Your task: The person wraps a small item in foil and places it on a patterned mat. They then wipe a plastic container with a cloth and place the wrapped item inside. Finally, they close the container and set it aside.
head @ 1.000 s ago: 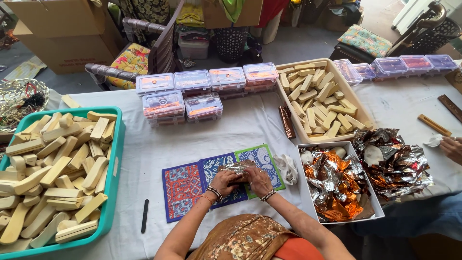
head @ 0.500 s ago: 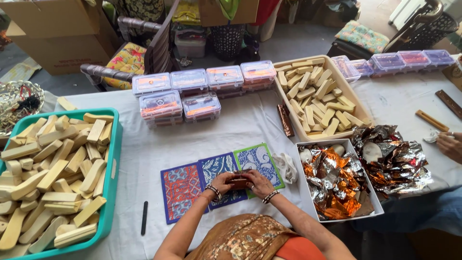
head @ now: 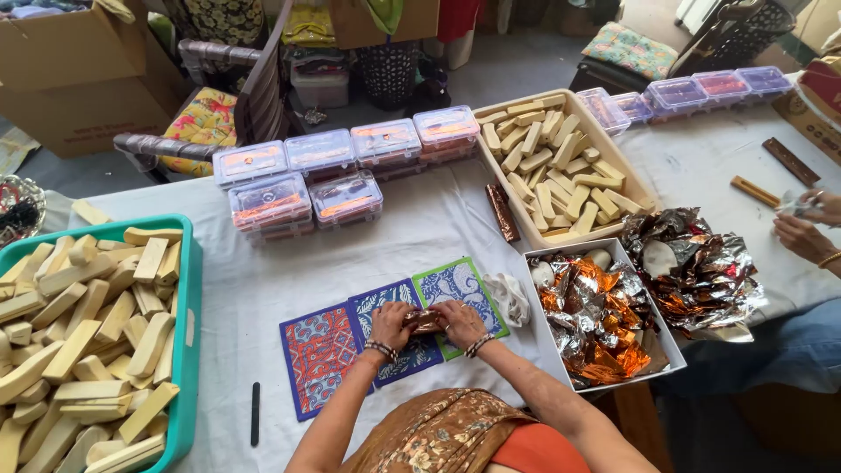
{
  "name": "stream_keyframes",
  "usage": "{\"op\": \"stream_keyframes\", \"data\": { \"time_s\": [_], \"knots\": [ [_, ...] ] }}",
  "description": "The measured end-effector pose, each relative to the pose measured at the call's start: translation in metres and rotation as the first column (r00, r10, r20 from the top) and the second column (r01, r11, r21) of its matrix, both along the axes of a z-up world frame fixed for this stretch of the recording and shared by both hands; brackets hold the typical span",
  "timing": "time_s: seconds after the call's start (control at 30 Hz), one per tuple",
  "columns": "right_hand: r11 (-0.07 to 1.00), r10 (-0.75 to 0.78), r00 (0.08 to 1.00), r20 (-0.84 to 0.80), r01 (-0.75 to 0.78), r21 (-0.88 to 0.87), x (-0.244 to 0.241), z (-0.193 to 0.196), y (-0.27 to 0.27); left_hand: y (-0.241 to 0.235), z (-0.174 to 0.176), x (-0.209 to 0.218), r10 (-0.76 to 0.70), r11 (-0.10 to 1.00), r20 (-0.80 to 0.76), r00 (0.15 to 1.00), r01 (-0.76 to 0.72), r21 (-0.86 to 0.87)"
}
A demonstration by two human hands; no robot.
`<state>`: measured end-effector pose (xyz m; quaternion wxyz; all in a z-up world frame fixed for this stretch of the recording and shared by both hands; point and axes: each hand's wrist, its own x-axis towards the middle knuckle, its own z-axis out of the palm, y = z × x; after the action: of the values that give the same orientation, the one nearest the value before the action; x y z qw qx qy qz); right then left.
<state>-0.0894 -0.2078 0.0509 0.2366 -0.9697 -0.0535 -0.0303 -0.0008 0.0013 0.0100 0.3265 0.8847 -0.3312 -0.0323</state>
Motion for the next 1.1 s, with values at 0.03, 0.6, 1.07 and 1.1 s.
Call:
{"op": "stream_keyframes", "data": {
  "time_s": [0.03, 0.6, 1.07, 1.1],
  "knots": [
    [1.000, -0.003, 1.000, 0.004, 0.003, -0.003, -0.001, -0.005, -0.002, 0.001, -0.009, -0.001, -0.003, 1.000, 0.004, 1.000, 0.003, -0.003],
    [0.991, 0.116, 0.981, -0.153, -0.106, 0.076, -0.022, 0.020, -0.004, 0.017, -0.002, -0.010, -0.127, 0.992, -0.091, 0.988, 0.127, -0.004],
    [0.998, 0.065, 0.977, -0.204, -0.058, 0.039, 0.002, -0.008, -0.013, 0.005, -0.020, 0.007, -0.047, 0.998, -0.110, 0.993, 0.051, 0.034],
    [0.997, 0.059, 0.987, -0.147, -0.050, 0.067, -0.001, -0.001, -0.010, 0.006, -0.015, 0.004, -0.048, 0.997, -0.062, 0.997, 0.044, -0.063]
  ]
}}
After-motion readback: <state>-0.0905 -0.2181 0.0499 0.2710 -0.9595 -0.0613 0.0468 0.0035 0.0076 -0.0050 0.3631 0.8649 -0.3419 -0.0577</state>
